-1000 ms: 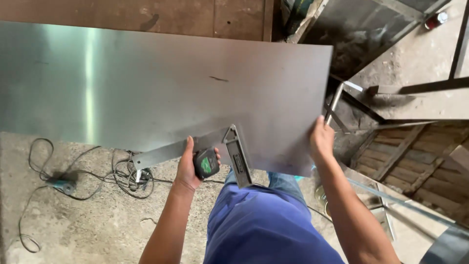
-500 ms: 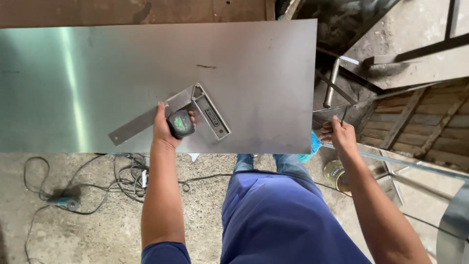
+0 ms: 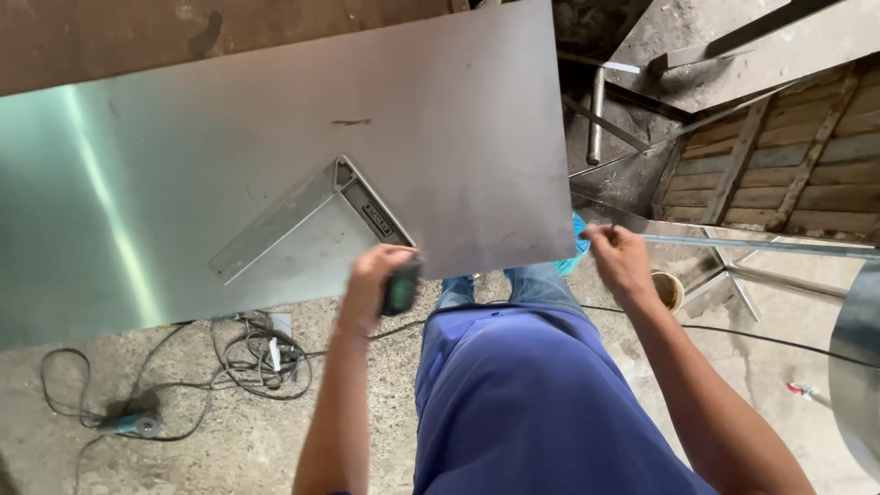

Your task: Measuring a stainless steel sheet with a tape measure and square ruler, then marking it and trimming with metal snips.

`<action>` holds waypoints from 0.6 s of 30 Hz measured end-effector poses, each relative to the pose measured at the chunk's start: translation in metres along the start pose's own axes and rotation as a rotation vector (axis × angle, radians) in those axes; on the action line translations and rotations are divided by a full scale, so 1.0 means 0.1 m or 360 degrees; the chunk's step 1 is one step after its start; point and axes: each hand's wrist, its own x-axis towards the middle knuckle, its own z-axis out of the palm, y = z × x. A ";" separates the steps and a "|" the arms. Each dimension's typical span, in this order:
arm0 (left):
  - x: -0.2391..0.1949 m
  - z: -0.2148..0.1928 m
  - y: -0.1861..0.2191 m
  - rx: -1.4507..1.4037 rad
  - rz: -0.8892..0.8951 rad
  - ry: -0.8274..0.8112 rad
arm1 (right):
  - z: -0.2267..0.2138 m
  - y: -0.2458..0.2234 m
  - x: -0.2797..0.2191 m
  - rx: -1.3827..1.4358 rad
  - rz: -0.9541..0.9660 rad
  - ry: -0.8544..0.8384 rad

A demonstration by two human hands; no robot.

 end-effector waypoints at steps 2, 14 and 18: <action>0.03 0.38 -0.13 0.0681 0.0377 -0.0320 | 0.05 -0.34 -0.16 0.0167 0.0236 -0.0358; 0.06 1.78 -0.03 0.1760 0.0580 -0.0913 | 0.07 0.11 -0.40 0.0796 0.0326 -0.0923; 0.54 1.58 -0.07 0.2012 0.0754 -0.1325 | 0.33 0.32 -0.58 0.1064 0.0304 -0.0724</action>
